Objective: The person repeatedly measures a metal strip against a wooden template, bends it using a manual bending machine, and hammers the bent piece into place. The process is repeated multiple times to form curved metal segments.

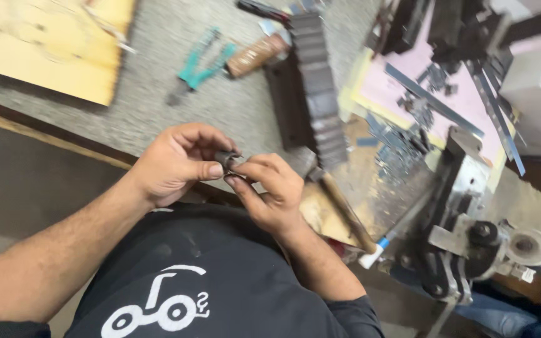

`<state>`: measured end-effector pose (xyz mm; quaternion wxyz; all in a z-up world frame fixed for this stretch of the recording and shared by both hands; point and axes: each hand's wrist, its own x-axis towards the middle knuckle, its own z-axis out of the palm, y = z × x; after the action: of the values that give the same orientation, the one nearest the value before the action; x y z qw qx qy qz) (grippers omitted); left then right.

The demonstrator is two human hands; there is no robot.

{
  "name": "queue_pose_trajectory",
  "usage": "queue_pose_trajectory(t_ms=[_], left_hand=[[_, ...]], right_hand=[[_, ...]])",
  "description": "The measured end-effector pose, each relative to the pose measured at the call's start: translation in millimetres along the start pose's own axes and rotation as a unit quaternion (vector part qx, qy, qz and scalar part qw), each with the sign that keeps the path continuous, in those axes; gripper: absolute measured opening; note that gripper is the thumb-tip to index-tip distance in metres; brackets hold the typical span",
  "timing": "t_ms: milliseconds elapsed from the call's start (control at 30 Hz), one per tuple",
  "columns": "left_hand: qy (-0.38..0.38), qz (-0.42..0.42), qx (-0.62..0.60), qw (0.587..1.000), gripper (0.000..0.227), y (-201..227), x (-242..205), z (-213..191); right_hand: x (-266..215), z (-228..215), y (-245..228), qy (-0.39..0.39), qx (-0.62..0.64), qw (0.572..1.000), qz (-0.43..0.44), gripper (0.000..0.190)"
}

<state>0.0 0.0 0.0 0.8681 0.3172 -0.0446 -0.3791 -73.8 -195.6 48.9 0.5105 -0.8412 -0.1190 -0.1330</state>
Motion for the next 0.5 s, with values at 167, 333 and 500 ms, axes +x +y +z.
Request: queue_pose_trajectory(t_ms=[167,333,500], left_hand=[[0.057,0.008,0.127,0.990,0.035,70.2,-41.2,-83.6],[0.111,-0.065,0.198,0.972,0.023,138.0,-64.6,-151.2],[0.132,-0.143,0.168,0.966,0.030,186.4,-67.7,-182.6]], right_hand=[[60.1,99.5,-18.0,-0.021,-0.034,0.997,-0.069,0.022],[108.3,163.4,-34.0,-0.082,-0.153,0.965,-0.196,0.025],[153.9,196.6,-42.5,-0.163,-0.207,0.920,-0.289,0.024]])
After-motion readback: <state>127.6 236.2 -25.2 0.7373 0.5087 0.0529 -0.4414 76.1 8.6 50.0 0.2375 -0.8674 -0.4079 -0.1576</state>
